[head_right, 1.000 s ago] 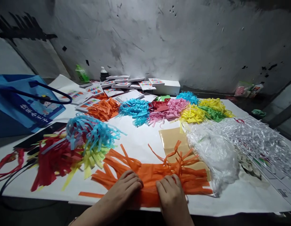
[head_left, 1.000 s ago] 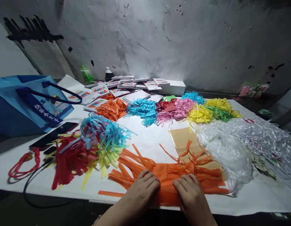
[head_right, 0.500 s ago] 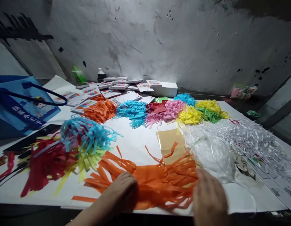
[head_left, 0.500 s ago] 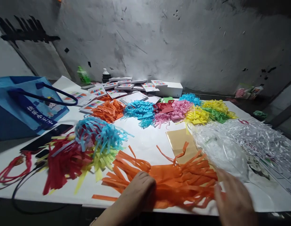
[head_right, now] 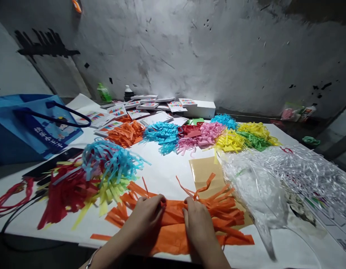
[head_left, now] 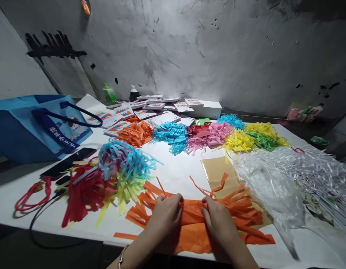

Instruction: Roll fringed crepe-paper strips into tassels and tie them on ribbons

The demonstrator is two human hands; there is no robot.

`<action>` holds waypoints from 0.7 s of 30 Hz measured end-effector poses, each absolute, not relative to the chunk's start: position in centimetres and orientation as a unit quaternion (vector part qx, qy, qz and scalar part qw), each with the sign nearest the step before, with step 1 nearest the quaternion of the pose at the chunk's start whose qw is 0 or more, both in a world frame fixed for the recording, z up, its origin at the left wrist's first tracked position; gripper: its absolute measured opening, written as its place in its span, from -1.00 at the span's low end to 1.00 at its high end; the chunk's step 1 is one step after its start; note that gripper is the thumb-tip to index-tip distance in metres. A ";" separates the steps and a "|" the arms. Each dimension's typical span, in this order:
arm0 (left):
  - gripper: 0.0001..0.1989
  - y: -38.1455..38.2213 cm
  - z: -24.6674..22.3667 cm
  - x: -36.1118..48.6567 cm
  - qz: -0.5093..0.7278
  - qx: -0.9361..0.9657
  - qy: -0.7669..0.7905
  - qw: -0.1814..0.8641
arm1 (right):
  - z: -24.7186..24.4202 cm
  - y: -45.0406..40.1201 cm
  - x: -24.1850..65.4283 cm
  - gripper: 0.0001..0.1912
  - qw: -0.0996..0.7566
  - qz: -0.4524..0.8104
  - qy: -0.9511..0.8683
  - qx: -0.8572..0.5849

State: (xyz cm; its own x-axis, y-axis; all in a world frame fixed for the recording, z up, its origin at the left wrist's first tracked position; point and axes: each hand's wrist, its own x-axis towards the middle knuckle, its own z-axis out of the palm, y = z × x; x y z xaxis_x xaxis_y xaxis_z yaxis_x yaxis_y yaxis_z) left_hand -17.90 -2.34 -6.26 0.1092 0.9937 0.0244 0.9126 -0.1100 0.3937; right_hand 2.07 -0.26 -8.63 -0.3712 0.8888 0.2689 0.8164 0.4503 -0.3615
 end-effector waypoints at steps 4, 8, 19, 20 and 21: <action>-0.74 -2.0 -6.2 -17.6 0.136 0.731 0.658 0.121 | -9.3 -0.1 1.8 -0.75 0.214 0.000 -0.813 -0.542; -0.82 -2.2 -6.4 -17.7 0.142 0.731 0.658 0.109 | -10.1 -0.6 2.7 -0.68 0.230 -0.048 -0.798 -0.555; -0.81 -1.0 -7.2 -17.0 0.110 0.769 0.625 0.071 | -9.0 -2.9 2.2 -0.69 0.330 -0.117 -0.823 -0.447; -0.82 -1.0 -7.1 -17.0 0.111 0.771 0.624 0.069 | -9.1 -3.0 2.0 -0.72 0.336 -0.106 -0.840 -0.413; -0.85 -1.1 -7.1 -17.1 0.113 0.769 0.625 0.068 | -9.3 -3.1 1.9 -0.73 0.339 -0.100 -0.852 -0.387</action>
